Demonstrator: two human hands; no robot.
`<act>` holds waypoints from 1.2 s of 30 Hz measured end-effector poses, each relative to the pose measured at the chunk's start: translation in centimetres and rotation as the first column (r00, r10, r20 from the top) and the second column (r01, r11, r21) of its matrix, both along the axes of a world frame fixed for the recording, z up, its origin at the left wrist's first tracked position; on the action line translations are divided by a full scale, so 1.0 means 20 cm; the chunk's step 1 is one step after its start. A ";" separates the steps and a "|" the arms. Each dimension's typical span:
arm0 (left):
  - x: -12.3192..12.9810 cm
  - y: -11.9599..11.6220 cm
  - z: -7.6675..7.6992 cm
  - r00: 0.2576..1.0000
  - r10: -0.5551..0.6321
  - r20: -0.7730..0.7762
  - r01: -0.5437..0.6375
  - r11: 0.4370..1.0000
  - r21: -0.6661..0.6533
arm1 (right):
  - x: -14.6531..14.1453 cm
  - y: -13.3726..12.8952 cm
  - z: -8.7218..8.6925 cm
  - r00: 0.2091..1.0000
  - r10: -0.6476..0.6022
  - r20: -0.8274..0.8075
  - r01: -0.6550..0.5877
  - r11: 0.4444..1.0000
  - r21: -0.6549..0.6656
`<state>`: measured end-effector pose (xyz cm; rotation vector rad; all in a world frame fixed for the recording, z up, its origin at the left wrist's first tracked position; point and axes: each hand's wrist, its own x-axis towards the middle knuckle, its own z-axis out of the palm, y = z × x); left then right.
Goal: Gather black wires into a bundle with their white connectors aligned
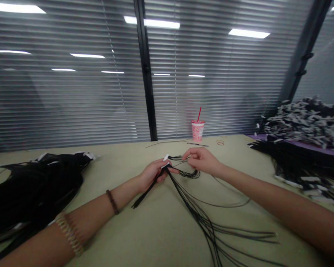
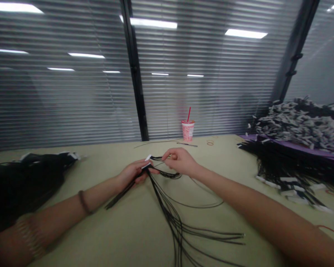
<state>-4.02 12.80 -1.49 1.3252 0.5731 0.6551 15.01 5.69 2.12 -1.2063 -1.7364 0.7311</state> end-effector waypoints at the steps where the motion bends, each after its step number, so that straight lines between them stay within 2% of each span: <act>1: 0.00 0.00 0.00 1.000 -0.012 -0.004 0.012 1.000 -0.007 | 0.02 0.00 0.04 0.993 0.024 -0.119 -0.032 0.997 -0.065; 3: 0.00 0.00 0.01 1.000 -0.023 -0.020 0.023 1.000 -0.017 | 0.05 -0.01 0.11 0.933 0.062 -0.355 -0.115 0.985 -0.130; 6: -0.01 -0.01 0.03 0.999 -0.008 -0.053 0.006 1.000 -0.026 | 0.09 -0.03 0.22 0.786 0.090 -0.612 -0.218 0.966 -0.138; 8: -0.01 -0.02 0.04 0.997 0.011 -0.078 -0.013 0.999 -0.029 | 0.12 -0.04 0.27 0.702 0.093 -0.706 -0.226 0.969 -0.098; 10: 0.00 -0.03 0.06 0.993 0.015 -0.115 -0.018 0.999 -0.029 | 0.15 -0.05 0.32 0.654 0.097 -0.750 -0.171 0.985 -0.021; 15: 0.01 -0.03 0.06 0.973 0.018 -0.230 -0.017 1.000 0.009 | 0.24 -0.07 0.40 0.667 0.127 -0.734 0.018 0.982 0.187; 18: 0.01 0.00 0.04 0.968 0.020 -0.252 -0.014 1.000 0.022 | 0.25 -0.06 0.40 0.693 0.110 -0.713 0.112 0.960 0.257; 20: 0.01 0.02 0.03 0.965 0.021 -0.261 -0.018 1.000 0.015 | 0.22 -0.04 0.35 0.748 0.054 -0.662 0.150 0.957 0.248; 23: 0.01 0.03 0.03 0.956 0.036 -0.290 -0.035 0.999 0.008 | 0.10 -0.01 0.21 0.889 -0.023 -0.457 0.124 0.973 0.192; 26: 0.02 0.01 0.05 0.939 0.060 -0.340 -0.052 0.998 0.033 | -0.05 0.00 0.03 0.973 -0.041 -0.228 0.040 0.999 -0.009; 29: 0.02 -0.01 0.07 0.931 0.064 -0.360 -0.049 0.998 0.051 | -0.14 -0.01 -0.13 0.999 0.032 -0.003 -0.032 0.996 -0.086; 32: 0.02 -0.01 0.07 0.930 0.058 -0.364 -0.041 0.998 0.055 | -0.16 -0.01 -0.23 0.976 -0.033 0.217 0.018 0.997 0.071; 34: 0.02 -0.01 0.06 0.928 0.062 -0.367 -0.044 0.997 0.056 | -0.16 0.00 -0.27 0.961 -0.095 0.261 0.063 0.990 0.130; 36: 0.02 0.00 0.05 0.926 0.065 -0.371 -0.048 0.997 0.054 | -0.15 0.00 -0.28 0.964 -0.120 0.236 0.099 0.990 0.100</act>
